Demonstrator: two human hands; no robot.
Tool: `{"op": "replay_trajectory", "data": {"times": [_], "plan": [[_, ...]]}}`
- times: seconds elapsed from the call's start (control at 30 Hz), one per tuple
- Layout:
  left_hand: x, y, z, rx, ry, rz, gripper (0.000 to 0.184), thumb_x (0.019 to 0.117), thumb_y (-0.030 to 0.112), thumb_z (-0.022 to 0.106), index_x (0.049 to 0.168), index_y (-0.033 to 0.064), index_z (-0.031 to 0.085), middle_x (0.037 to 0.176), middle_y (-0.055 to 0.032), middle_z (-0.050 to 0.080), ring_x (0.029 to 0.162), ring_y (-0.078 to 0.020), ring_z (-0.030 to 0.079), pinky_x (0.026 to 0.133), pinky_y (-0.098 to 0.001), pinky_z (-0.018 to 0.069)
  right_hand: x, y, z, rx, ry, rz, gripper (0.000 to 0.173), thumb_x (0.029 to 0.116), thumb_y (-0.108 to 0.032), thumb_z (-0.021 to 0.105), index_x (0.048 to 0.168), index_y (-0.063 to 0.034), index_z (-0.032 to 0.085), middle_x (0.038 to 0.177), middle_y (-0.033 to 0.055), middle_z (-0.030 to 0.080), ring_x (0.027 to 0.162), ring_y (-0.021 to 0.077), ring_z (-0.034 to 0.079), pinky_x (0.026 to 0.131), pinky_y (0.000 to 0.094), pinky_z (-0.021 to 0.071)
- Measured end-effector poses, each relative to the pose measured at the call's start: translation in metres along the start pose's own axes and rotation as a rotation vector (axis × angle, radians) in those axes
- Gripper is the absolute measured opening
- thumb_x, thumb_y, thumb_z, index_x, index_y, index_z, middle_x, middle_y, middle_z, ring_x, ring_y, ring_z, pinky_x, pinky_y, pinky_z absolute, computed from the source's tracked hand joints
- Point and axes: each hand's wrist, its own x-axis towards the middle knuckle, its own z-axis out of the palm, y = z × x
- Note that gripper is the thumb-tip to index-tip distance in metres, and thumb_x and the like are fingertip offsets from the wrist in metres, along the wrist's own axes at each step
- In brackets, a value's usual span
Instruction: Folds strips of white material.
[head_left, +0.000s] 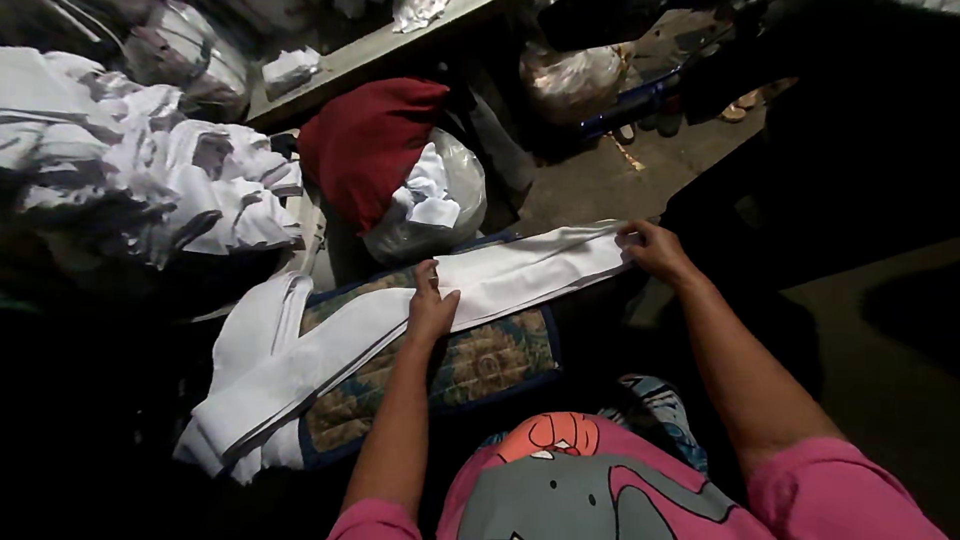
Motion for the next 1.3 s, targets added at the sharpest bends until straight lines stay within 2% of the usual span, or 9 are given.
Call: {"op": "replay_trajectory", "data": {"times": [0.1, 0.17, 0.63, 0.8, 0.9, 1.03, 1.13, 1.23, 1.3], "plan": [[-0.001, -0.004, -0.016, 0.098, -0.113, 0.116, 0.036, 0.0937, 0.006, 0.07, 0.13, 0.0081, 0.064, 0.128, -0.0158, 0.064, 0.099, -0.0288, 0.065, 0.086, -0.0489, 0.0538, -0.003, -0.001, -0.001, -0.04, -0.002, -0.019, 0.033, 0.0906, 0.003, 0.068, 0.123, -0.0045, 0.068, 0.115, 0.0264, 0.069, 0.108, 0.0469, 0.066, 0.093, 0.069, 0.049], [-0.001, -0.009, -0.022, 0.145, -0.112, 0.128, 0.031, 0.0923, 0.009, 0.073, 0.123, 0.0073, 0.069, 0.127, -0.0146, 0.063, 0.096, -0.0266, 0.064, 0.085, -0.0471, 0.0537, -0.003, 0.003, 0.002, -0.061, 0.013, -0.069, 0.032, 0.0888, 0.003, 0.069, 0.12, -0.0038, 0.069, 0.113, 0.0261, 0.07, 0.106, 0.0478, 0.066, 0.09, 0.0709, 0.0496], [-0.003, -0.008, -0.02, 0.318, -0.152, 0.12, 0.06, 0.0879, 0.01, 0.079, 0.142, 0.002, 0.055, 0.149, -0.0213, 0.045, 0.116, -0.0337, 0.061, 0.097, -0.0482, 0.054, -0.012, 0.001, 0.007, -0.104, 0.016, -0.054, 0.032, 0.0875, 0.004, 0.073, 0.118, -0.0017, 0.068, 0.11, 0.0274, 0.069, 0.102, 0.0475, 0.066, 0.089, 0.069, 0.0506], [-0.014, 0.011, 0.004, 0.486, 0.011, 0.24, 0.057, 0.0922, 0.019, 0.074, 0.143, 0.0032, 0.055, 0.166, -0.0263, 0.021, 0.149, -0.0491, 0.028, 0.116, -0.0618, 0.0352, -0.017, -0.003, 0.012, -0.224, 0.111, -0.015, 0.034, 0.0892, -0.007, 0.075, 0.123, -0.0059, 0.068, 0.126, 0.0339, 0.058, 0.118, 0.0542, 0.056, 0.095, 0.0713, 0.0471], [-0.027, 0.036, 0.054, 0.508, -0.083, 0.421, 0.063, 0.1025, 0.032, 0.059, 0.154, 0.001, 0.042, 0.167, -0.0277, 0.019, 0.155, -0.045, 0.016, 0.125, -0.0598, 0.0182, -0.028, -0.018, 0.028, -0.359, 0.314, -0.162, 0.036, 0.0965, -0.021, 0.067, 0.128, -0.0028, 0.066, 0.144, 0.0331, 0.049, 0.136, 0.0552, 0.042, 0.107, 0.0728, 0.034], [-0.034, 0.048, 0.121, 0.544, -0.271, 0.548, 0.071, 0.1059, 0.043, 0.048, 0.16, 0.0016, 0.029, 0.17, -0.0204, 0.016, 0.158, -0.0374, 0.008, 0.126, -0.0619, 0.0061, -0.038, -0.036, 0.097, -0.368, 0.195, -0.486, 0.044, 0.1045, -0.026, 0.053, 0.143, -0.0058, 0.059, 0.157, 0.025, 0.043, 0.149, 0.0437, 0.035, 0.122, 0.0634, 0.0241], [-0.032, 0.047, 0.125, 0.624, -0.377, 0.445, 0.064, 0.1039, 0.041, 0.048, 0.156, 0.005, 0.041, 0.172, -0.0157, 0.013, 0.158, -0.0395, 0.003, 0.123, -0.0676, 0.0012, -0.042, -0.031, 0.141, -0.412, 0.048, -0.626, 0.057, 0.1102, -0.046, 0.027, 0.152, -0.0154, 0.051, 0.162, 0.0144, 0.041, 0.154, 0.0345, 0.03, 0.124, 0.0631, 0.0172], [-0.037, 0.037, 0.108, 0.682, -0.355, 0.384, 0.078, 0.1041, 0.06, 0.039, 0.165, 0.0139, 0.021, 0.172, -0.0134, 0.011, 0.158, -0.0418, 0.004, 0.12, -0.073, 0.0017, -0.044, -0.019, 0.139, -0.506, -0.01, -0.602, 0.067, 0.1087, -0.055, 0.015, 0.159, -0.0191, 0.042, 0.167, 0.009, 0.033, 0.157, 0.0297, 0.023, 0.126, 0.0631, 0.0103], [-0.042, 0.026, 0.096, 0.694, -0.294, 0.336, 0.082, 0.1021, 0.066, 0.037, 0.165, 0.0157, 0.021, 0.171, -0.0152, 0.014, 0.157, -0.0432, 0.007, 0.119, -0.0738, 0.0024, -0.042, -0.006, 0.126, -0.528, 0.046, -0.559, 0.065, 0.1089, -0.054, 0.019, 0.159, -0.0187, 0.04, 0.167, 0.0101, 0.032, 0.157, 0.0313, 0.022, 0.124, 0.0662, 0.01]]}}
